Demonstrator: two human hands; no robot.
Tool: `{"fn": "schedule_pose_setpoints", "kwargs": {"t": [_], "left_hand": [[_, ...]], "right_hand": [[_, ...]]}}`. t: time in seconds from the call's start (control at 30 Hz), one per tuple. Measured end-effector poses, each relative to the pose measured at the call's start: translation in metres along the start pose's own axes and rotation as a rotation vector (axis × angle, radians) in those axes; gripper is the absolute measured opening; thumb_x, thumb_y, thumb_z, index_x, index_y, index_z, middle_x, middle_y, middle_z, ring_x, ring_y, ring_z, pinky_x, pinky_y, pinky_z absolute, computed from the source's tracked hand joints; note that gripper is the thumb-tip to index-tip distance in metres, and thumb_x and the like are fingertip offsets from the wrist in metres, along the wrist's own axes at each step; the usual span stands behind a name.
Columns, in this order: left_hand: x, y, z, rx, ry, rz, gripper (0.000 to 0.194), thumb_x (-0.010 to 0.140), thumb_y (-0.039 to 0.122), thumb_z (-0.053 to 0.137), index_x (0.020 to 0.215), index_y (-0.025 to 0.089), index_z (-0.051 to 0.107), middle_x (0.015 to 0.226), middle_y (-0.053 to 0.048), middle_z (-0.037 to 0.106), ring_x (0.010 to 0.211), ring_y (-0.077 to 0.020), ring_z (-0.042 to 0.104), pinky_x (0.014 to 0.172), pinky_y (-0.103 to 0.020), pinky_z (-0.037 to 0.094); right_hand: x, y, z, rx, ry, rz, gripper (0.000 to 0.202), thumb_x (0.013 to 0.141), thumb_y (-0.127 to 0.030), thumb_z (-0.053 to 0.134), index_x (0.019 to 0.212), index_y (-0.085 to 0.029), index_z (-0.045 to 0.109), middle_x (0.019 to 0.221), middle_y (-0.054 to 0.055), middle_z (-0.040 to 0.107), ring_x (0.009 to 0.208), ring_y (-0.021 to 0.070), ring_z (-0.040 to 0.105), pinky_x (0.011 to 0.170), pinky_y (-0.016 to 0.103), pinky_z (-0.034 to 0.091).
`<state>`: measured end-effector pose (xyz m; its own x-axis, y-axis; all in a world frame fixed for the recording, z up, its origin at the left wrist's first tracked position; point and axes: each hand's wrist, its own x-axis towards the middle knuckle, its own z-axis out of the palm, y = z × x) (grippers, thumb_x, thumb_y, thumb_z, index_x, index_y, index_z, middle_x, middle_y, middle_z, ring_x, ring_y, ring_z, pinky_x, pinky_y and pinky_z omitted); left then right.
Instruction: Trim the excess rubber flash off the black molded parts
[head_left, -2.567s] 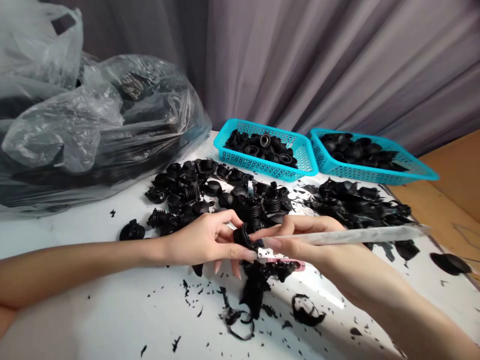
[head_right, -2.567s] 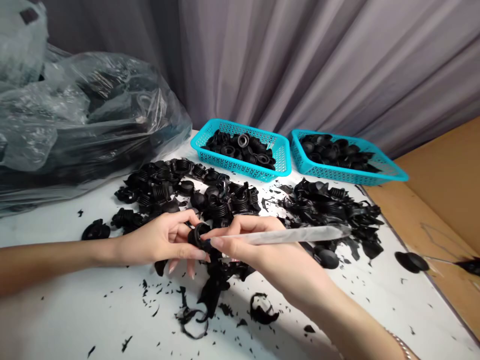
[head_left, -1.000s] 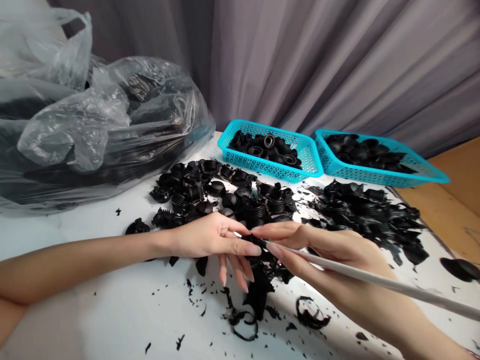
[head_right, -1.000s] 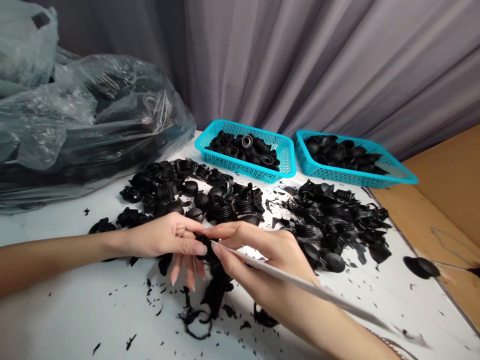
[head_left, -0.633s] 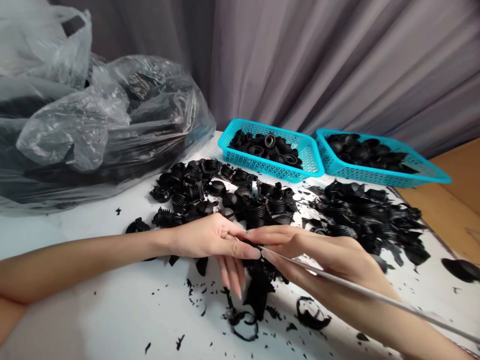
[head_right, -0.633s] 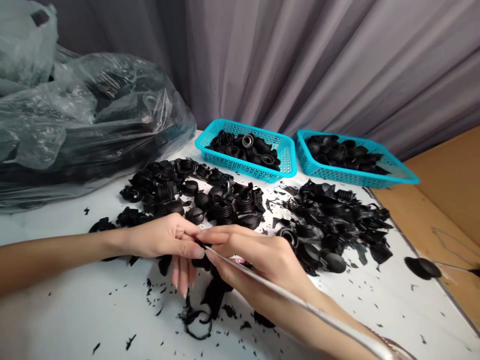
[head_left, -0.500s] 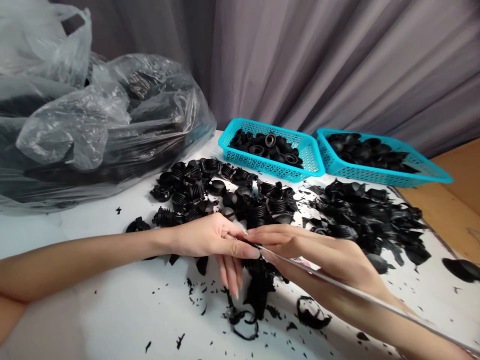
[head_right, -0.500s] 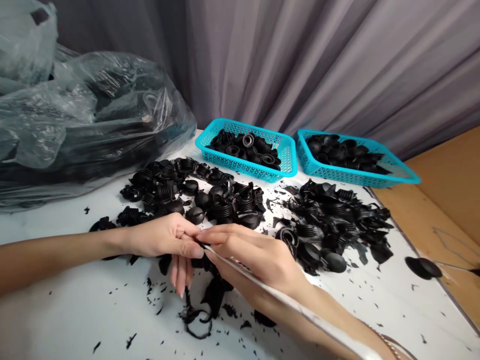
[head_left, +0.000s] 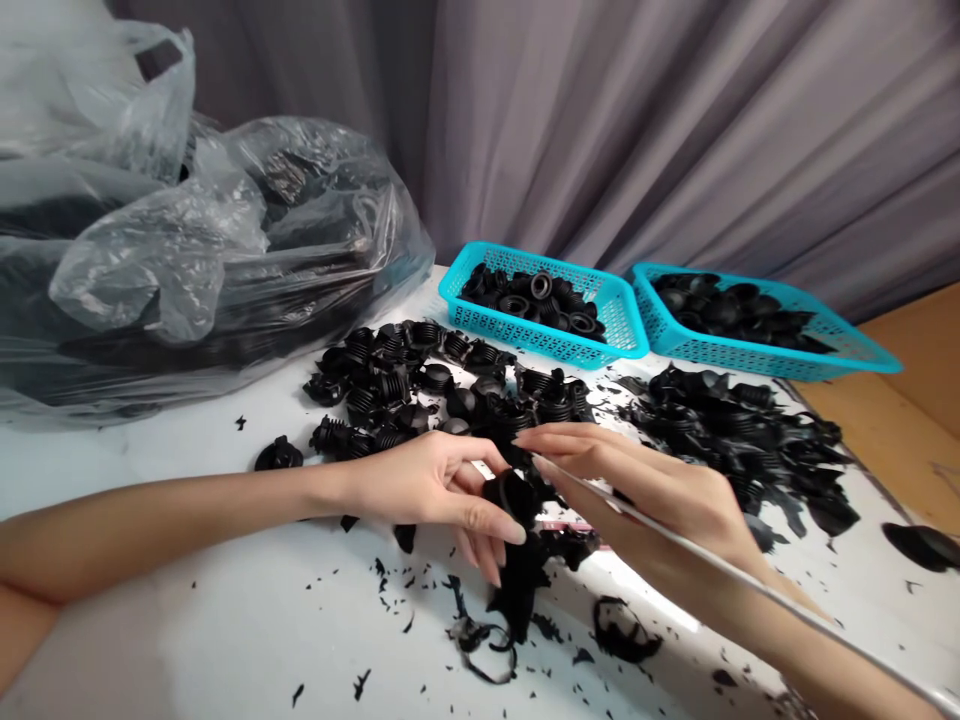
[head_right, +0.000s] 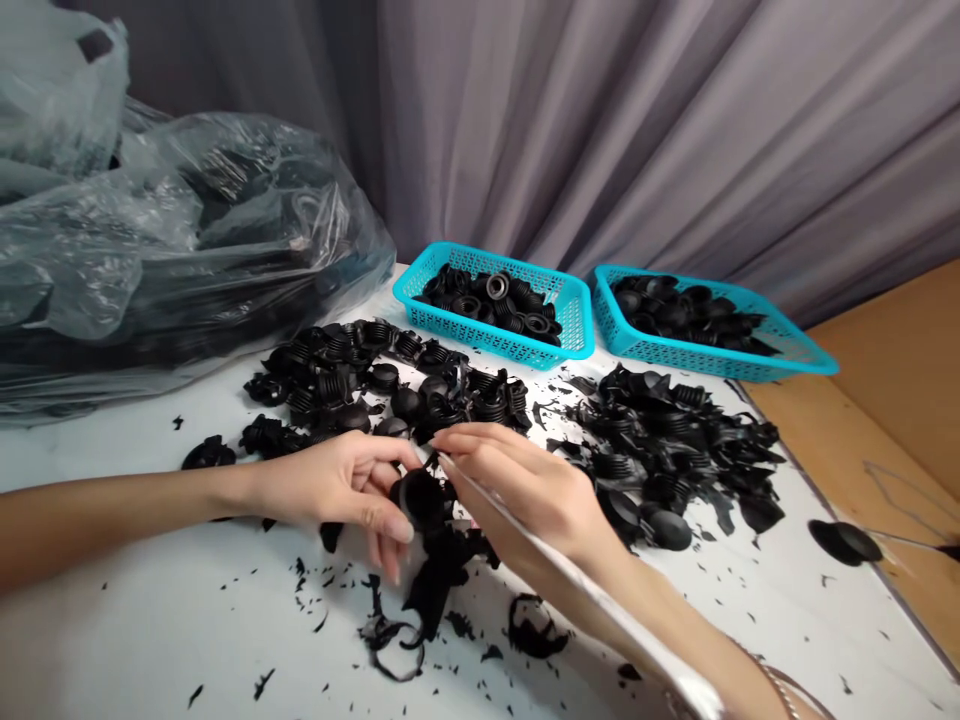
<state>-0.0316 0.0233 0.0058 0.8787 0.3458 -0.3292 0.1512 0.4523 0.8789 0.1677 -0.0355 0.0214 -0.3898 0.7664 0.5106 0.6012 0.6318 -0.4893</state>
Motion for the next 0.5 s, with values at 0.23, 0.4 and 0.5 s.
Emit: {"fn": "schedule_pose_setpoints", "kwargs": {"t": [0.23,0.4,0.5], "left_hand": [[-0.003,0.002,-0.001,0.071,0.097,0.126,0.027,0.077,0.021,0.068,0.097,0.018,0.051,0.082,-0.002,0.067,0.077,-0.0173,0.07,0.062,-0.025,0.055],[0.0,0.006,0.001,0.081,0.263,0.218,0.023,0.075,0.015,0.062,0.092,0.017,0.047,0.078,-0.003,0.065,0.078,-0.0216,0.07,0.059,-0.028,0.057],[0.0,0.006,0.002,0.083,0.271,0.203,0.025,0.075,0.015,0.063,0.092,0.017,0.046,0.078,-0.002,0.063,0.081,-0.0228,0.069,0.059,-0.029,0.057]], "right_hand": [[-0.002,0.013,-0.003,-0.21,0.077,-0.219,0.017,0.089,-0.006,0.045,0.087,-0.016,0.059,0.086,0.009,0.07,0.085,0.0172,0.066,0.073,0.027,0.056],[-0.006,0.017,-0.02,-0.395,-0.125,-0.065,0.025,0.09,-0.007,0.038,0.081,-0.015,0.06,0.086,0.013,0.07,0.082,0.0229,0.066,0.064,0.034,0.055],[-0.009,0.012,-0.026,-0.389,-0.165,-0.023,0.03,0.09,-0.007,0.034,0.081,-0.016,0.061,0.085,0.012,0.07,0.078,0.0213,0.067,0.062,0.032,0.054]]}}
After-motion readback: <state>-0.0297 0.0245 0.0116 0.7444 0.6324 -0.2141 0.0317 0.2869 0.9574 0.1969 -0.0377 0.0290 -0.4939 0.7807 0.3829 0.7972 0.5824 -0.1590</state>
